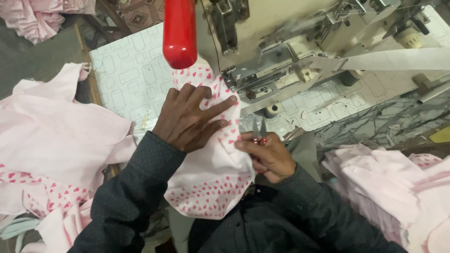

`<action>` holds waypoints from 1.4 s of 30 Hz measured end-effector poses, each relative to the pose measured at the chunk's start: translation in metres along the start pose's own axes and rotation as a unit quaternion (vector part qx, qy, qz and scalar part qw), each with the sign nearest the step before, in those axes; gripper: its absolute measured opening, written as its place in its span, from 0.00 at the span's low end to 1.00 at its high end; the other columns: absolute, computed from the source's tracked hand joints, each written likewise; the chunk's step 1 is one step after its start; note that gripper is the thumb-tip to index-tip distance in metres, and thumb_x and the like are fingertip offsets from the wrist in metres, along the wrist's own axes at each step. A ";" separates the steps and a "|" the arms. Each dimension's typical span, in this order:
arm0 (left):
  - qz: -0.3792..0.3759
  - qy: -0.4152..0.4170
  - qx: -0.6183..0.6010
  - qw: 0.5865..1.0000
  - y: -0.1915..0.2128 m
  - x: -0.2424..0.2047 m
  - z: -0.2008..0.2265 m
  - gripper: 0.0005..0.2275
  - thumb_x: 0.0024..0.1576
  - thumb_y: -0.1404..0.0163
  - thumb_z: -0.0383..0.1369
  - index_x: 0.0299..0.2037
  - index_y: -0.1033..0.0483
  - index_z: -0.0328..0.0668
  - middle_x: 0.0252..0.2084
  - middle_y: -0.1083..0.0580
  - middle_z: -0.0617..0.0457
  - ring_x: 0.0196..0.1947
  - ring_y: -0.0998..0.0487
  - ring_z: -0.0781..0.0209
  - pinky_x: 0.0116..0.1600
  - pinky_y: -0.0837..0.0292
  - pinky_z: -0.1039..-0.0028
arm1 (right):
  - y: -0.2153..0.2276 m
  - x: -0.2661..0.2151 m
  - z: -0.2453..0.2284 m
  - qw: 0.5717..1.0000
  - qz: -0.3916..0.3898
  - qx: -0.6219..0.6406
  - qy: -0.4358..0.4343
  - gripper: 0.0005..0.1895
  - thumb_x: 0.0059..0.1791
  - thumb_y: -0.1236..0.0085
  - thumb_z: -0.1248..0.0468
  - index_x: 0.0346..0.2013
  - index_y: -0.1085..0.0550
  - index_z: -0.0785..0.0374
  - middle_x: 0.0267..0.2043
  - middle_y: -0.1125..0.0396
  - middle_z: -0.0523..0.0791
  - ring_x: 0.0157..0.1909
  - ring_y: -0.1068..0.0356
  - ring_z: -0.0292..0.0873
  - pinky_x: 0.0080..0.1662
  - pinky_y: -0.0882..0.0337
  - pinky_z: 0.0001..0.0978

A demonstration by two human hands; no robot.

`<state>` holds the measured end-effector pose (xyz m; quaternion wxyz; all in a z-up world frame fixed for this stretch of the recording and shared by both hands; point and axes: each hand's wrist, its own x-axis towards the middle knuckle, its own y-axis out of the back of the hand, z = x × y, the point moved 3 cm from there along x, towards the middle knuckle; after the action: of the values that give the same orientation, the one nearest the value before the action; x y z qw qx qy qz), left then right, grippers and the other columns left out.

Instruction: Trimming excess threads and fabric from pink baby garments using small snips at a sewing workstation.

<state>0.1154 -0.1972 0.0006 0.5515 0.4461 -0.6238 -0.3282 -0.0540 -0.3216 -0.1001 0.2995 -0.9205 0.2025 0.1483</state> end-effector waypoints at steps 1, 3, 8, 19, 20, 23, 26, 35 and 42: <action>0.019 0.007 0.015 1.000 0.001 -0.001 0.002 0.21 0.67 0.61 0.55 0.67 0.31 0.63 0.42 0.30 0.48 0.36 0.34 0.52 0.37 0.42 0.61 | 0.013 0.002 -0.001 1.000 0.007 0.022 0.013 0.06 0.46 0.32 0.69 0.36 0.18 0.69 0.19 0.36 0.42 0.10 0.54 0.32 0.13 0.53 0.23; 0.028 0.023 0.031 0.999 0.003 0.000 0.014 0.22 0.65 0.58 0.57 0.65 0.30 0.64 0.42 0.30 0.49 0.36 0.35 0.52 0.38 0.44 0.61 | 0.027 0.005 -0.022 0.999 0.030 -0.029 0.017 0.09 0.45 0.31 0.68 0.39 0.17 0.69 0.17 0.36 0.42 0.10 0.55 0.32 0.14 0.55 0.26; 0.074 0.093 0.070 0.990 -0.009 -0.015 0.050 0.21 0.64 0.50 0.58 0.62 0.31 0.65 0.53 0.34 0.51 0.48 0.35 0.53 0.46 0.42 0.63 | 0.038 0.006 -0.059 0.990 0.062 -0.126 0.018 0.10 0.42 0.32 0.69 0.34 0.18 0.75 0.46 0.20 0.51 0.10 0.51 0.32 0.13 0.55 0.25; 0.036 0.161 -0.026 0.986 -0.056 -0.008 -0.050 0.14 0.65 0.51 0.39 0.58 0.18 0.58 0.54 0.21 0.46 0.51 0.20 0.44 0.49 0.26 0.61 | 0.022 0.008 -0.044 0.980 0.105 -0.115 0.123 0.15 0.38 0.26 0.75 0.38 0.20 0.78 0.28 0.22 0.55 0.07 0.45 0.28 0.12 0.47 0.17; 0.037 0.160 -0.027 0.986 -0.065 -0.006 -0.064 0.14 0.65 0.51 0.39 0.58 0.18 0.58 0.54 0.21 0.46 0.51 0.20 0.44 0.49 0.26 0.61 | 0.022 0.013 -0.037 0.980 0.107 -0.115 0.123 0.15 0.38 0.26 0.75 0.38 0.20 0.78 0.28 0.22 0.55 0.07 0.45 0.28 0.12 0.47 0.17; 0.000 0.148 -0.038 0.988 -0.112 -0.002 -0.103 0.13 0.66 0.54 0.40 0.53 0.16 0.55 0.53 0.20 0.44 0.50 0.19 0.42 0.52 0.27 0.58 | 0.018 0.024 -0.026 0.974 0.137 -0.080 0.164 0.15 0.38 0.25 0.75 0.38 0.19 0.77 0.27 0.23 0.55 0.07 0.44 0.29 0.11 0.45 0.19; 0.004 0.167 -0.038 0.985 -0.135 -0.001 -0.114 0.19 0.69 0.61 0.49 0.48 0.16 0.55 0.45 0.19 0.49 0.45 0.19 0.49 0.53 0.27 0.62 | 0.011 0.021 -0.029 0.953 0.191 -0.110 0.207 0.14 0.38 0.21 0.71 0.35 0.17 0.70 0.25 0.24 0.51 0.20 0.37 0.29 0.21 0.34 0.21; 0.142 0.641 -0.606 0.449 -0.061 -0.076 0.042 0.56 0.50 0.41 0.57 0.78 0.71 0.45 0.76 0.57 0.27 0.77 0.55 0.31 0.71 0.59 0.35 | -0.025 -0.005 -0.014 0.845 0.194 -0.325 0.377 0.33 0.41 0.23 0.53 0.46 0.36 0.65 0.36 0.33 0.49 0.37 0.30 0.42 0.30 0.33 0.28; 0.190 0.669 -0.672 0.256 -0.013 -0.063 0.106 0.28 0.42 0.42 0.22 0.58 0.26 0.30 0.48 0.22 0.34 0.49 0.21 0.36 0.56 0.26 0.47 | 0.005 -0.012 -0.024 0.927 0.165 -0.253 0.224 0.14 0.47 0.42 0.72 0.47 0.31 0.65 0.38 0.31 0.50 0.41 0.28 0.51 0.41 0.26 0.41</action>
<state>0.0139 -0.1534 -0.0550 0.9204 -0.1551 0.3446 -0.1002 -0.0630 -0.3368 -0.0795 -0.0250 -0.9285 0.3692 0.0317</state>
